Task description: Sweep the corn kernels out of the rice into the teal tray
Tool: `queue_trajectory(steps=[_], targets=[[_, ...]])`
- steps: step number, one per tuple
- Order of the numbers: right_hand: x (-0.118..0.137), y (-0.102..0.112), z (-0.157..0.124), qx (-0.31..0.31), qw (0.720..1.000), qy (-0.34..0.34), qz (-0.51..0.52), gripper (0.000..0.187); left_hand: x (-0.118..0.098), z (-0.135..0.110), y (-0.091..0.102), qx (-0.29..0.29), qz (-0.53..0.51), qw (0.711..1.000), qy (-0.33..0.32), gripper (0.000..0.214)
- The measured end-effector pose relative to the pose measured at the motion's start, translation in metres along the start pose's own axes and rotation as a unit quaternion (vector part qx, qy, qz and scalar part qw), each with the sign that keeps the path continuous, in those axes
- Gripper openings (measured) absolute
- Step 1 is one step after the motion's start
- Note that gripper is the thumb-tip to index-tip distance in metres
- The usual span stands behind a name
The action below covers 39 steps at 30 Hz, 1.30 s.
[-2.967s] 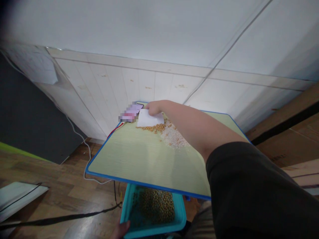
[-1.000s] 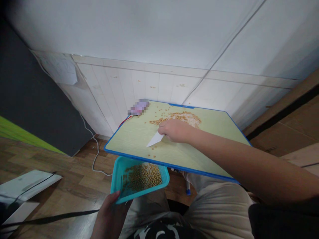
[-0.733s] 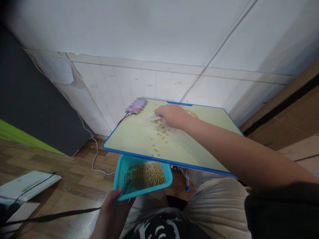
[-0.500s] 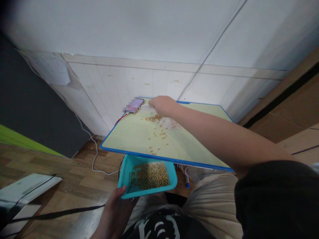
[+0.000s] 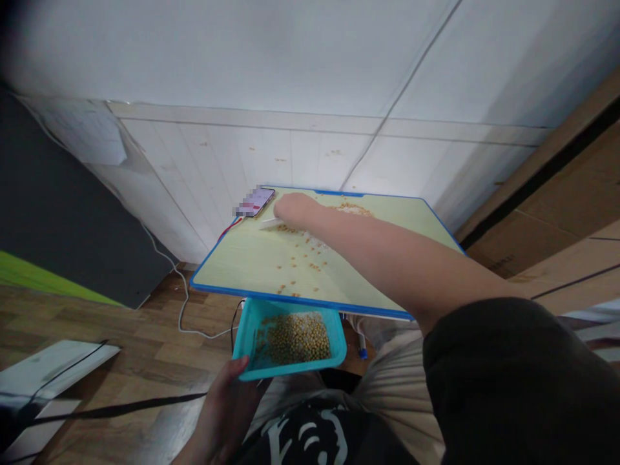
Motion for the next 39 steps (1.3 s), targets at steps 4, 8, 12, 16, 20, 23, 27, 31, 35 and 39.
queue_trajectory(steps=[4,8,12,16,20,23,27,31,35,39], targets=[[-0.005,-0.001,-0.013,0.012,1.0,0.002,0.002,0.033,-0.002,0.002,-0.001,0.006,0.005,1.0,-0.002,0.068],[-0.006,-0.001,-0.025,0.01,1.0,0.013,0.006,0.033,-0.002,0.005,0.0,0.015,0.012,1.0,0.008,0.071],[-0.004,-0.003,-0.037,0.023,0.999,0.021,-0.001,0.035,-0.004,0.006,0.001,0.009,0.011,1.0,0.004,0.076],[-0.002,-0.003,-0.047,0.026,0.999,0.037,-0.02,0.036,-0.006,0.005,-0.003,0.006,0.018,1.0,0.009,0.075],[-0.002,-0.005,-0.055,0.022,0.998,0.048,-0.022,0.036,-0.007,0.005,-0.004,0.003,0.023,1.0,0.003,0.073],[-0.003,-0.007,-0.061,0.017,0.998,0.056,-0.021,0.036,-0.007,0.005,-0.003,0.003,0.029,1.0,-0.003,0.067],[-0.005,-0.009,-0.067,0.018,0.998,0.061,-0.012,0.037,-0.006,0.004,-0.002,-0.003,0.029,1.0,-0.003,0.066],[-0.007,-0.009,-0.067,0.012,0.998,0.058,0.006,0.036,-0.007,0.005,-0.004,-0.004,0.03,1.0,-0.005,0.068],[-0.013,0.003,-0.063,-0.012,0.999,0.035,0.034,0.034,-0.007,0.007,-0.001,-0.009,0.034,0.999,-0.003,0.068],[-0.028,0.03,-0.061,-0.074,0.993,-0.007,0.086,0.035,-0.007,0.01,0.006,-0.012,0.043,0.999,-0.006,0.064]])
Point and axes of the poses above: each hand's wrist, its own z-axis towards the middle knuckle, its own y-axis out of the back of the hand, x = y × z, the point moved 10 cm from there along z, towards the middle knuckle, and after that the axes turned 13 degrees about -y, right-handed, at the moved point
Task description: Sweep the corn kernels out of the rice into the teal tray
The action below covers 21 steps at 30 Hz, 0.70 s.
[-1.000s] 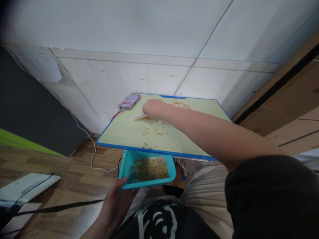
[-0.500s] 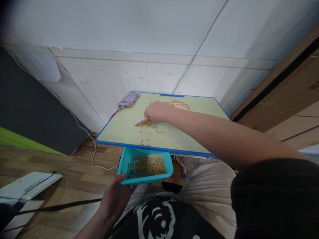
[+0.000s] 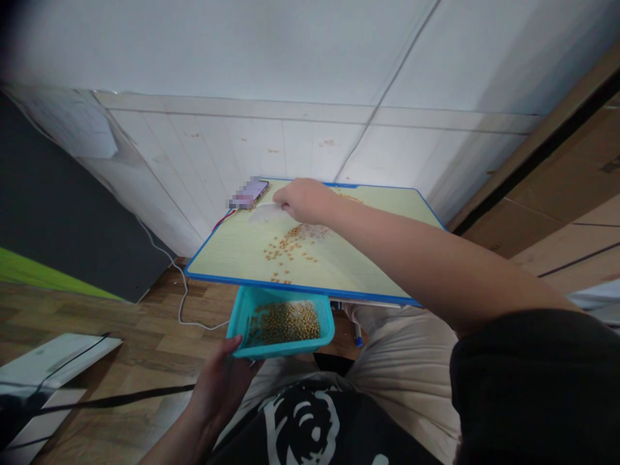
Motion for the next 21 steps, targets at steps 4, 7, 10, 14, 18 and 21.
queue_trajectory(steps=[4,7,10,14,18,21], targets=[[-0.023,0.022,0.003,-0.046,0.996,-0.068,0.027,0.038,0.0,0.002,0.004,-0.002,0.009,1.0,0.001,0.064],[-0.043,0.023,0.006,-0.041,0.991,-0.124,0.042,0.04,-0.001,0.001,0.001,0.005,0.01,1.0,0.001,0.065],[-0.063,0.007,0.009,0.005,0.984,-0.174,0.04,0.042,-0.003,0.0,-0.003,0.01,0.004,1.0,0.001,0.067],[-0.073,-0.018,0.007,0.073,0.977,-0.195,0.038,0.044,-0.004,-0.001,-0.005,0.013,0.0,1.0,0.0,0.067],[-0.068,-0.033,0.002,0.1,0.976,-0.189,0.034,0.044,-0.004,-0.002,-0.003,0.011,0.008,1.0,0.001,0.065],[-0.062,-0.038,0.002,0.098,0.978,-0.183,0.031,0.042,-0.004,-0.002,-0.003,0.01,0.012,1.0,0.001,0.066]])
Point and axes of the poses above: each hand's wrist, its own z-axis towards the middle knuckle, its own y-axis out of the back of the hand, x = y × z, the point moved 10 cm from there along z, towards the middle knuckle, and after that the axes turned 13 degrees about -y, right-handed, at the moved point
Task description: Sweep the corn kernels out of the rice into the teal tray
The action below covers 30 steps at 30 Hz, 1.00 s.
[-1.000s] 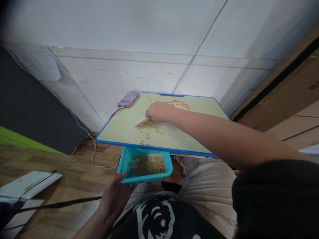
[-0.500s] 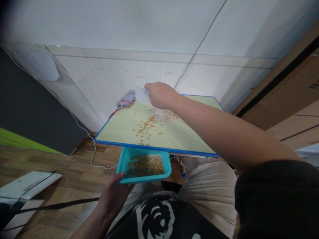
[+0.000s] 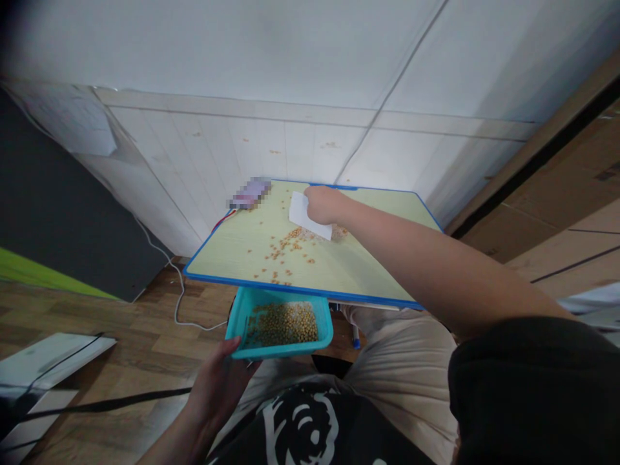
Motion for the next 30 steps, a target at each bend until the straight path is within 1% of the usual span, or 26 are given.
queue_trajectory(steps=[6,10,16,23,30], targets=[[0.009,-0.009,-0.002,0.01,1.0,0.014,0.004,0.044,0.0,0.001,-0.002,0.003,-0.009,1.0,-0.004,0.071],[0.011,-0.009,-0.006,0.012,1.0,0.018,0.005,0.045,0.001,0.001,0.0,0.0,-0.004,1.0,-0.006,0.069],[0.012,-0.011,-0.009,0.017,1.0,0.018,0.006,0.046,0.0,0.001,0.001,0.0,-0.002,1.0,-0.007,0.061],[0.012,-0.014,-0.013,0.011,1.0,0.024,0.012,0.045,0.0,0.001,0.002,-0.007,0.003,1.0,-0.002,0.065],[0.013,-0.014,-0.023,0.011,1.0,0.026,0.011,0.046,0.001,0.001,0.002,-0.002,0.004,1.0,-0.004,0.064]])
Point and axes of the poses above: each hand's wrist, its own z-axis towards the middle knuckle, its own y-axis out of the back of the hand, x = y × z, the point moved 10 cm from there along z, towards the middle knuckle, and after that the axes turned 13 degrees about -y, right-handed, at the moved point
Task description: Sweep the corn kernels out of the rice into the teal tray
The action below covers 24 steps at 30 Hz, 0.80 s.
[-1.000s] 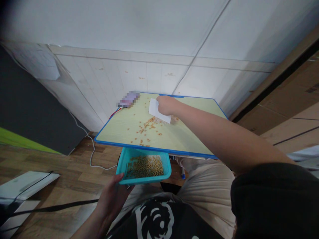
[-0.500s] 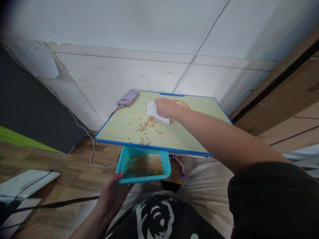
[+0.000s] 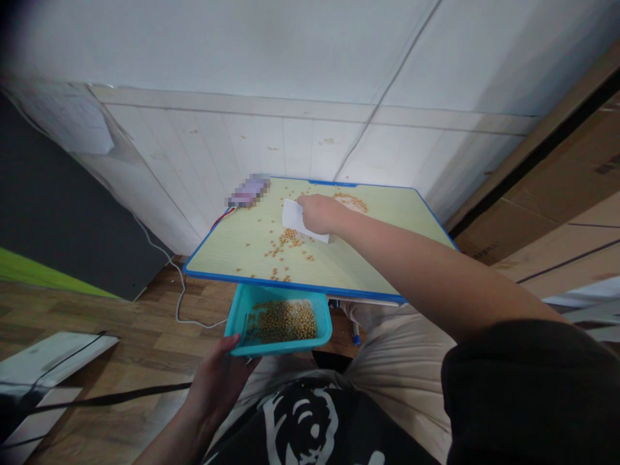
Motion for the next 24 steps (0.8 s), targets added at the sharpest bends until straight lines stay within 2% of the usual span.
queue_trajectory(steps=[5,8,11,14,17,24], targets=[[-0.001,0.006,-0.002,-0.014,1.0,0.004,0.003,0.044,0.0,0.0,0.001,-0.007,0.001,1.0,-0.001,0.066],[0.0,0.02,-0.001,-0.045,0.999,0.016,0.016,0.042,-0.001,0.0,0.001,-0.006,0.001,1.0,-0.006,0.067],[0.012,0.037,-0.004,-0.078,0.995,0.057,0.032,0.039,-0.001,0.0,0.001,-0.002,0.004,1.0,-0.002,0.065],[0.039,0.049,-0.011,-0.09,0.987,0.125,0.042,0.035,-0.001,0.0,-0.001,0.006,0.002,1.0,0.001,0.065],[0.073,0.051,-0.017,-0.087,0.975,0.199,0.049,0.033,-0.002,0.0,-0.002,0.008,-0.002,1.0,-0.003,0.063],[0.142,0.032,-0.028,-0.07,0.95,0.302,0.042,0.033,-0.002,-0.001,0.004,-0.002,-0.002,1.0,0.003,0.062]])
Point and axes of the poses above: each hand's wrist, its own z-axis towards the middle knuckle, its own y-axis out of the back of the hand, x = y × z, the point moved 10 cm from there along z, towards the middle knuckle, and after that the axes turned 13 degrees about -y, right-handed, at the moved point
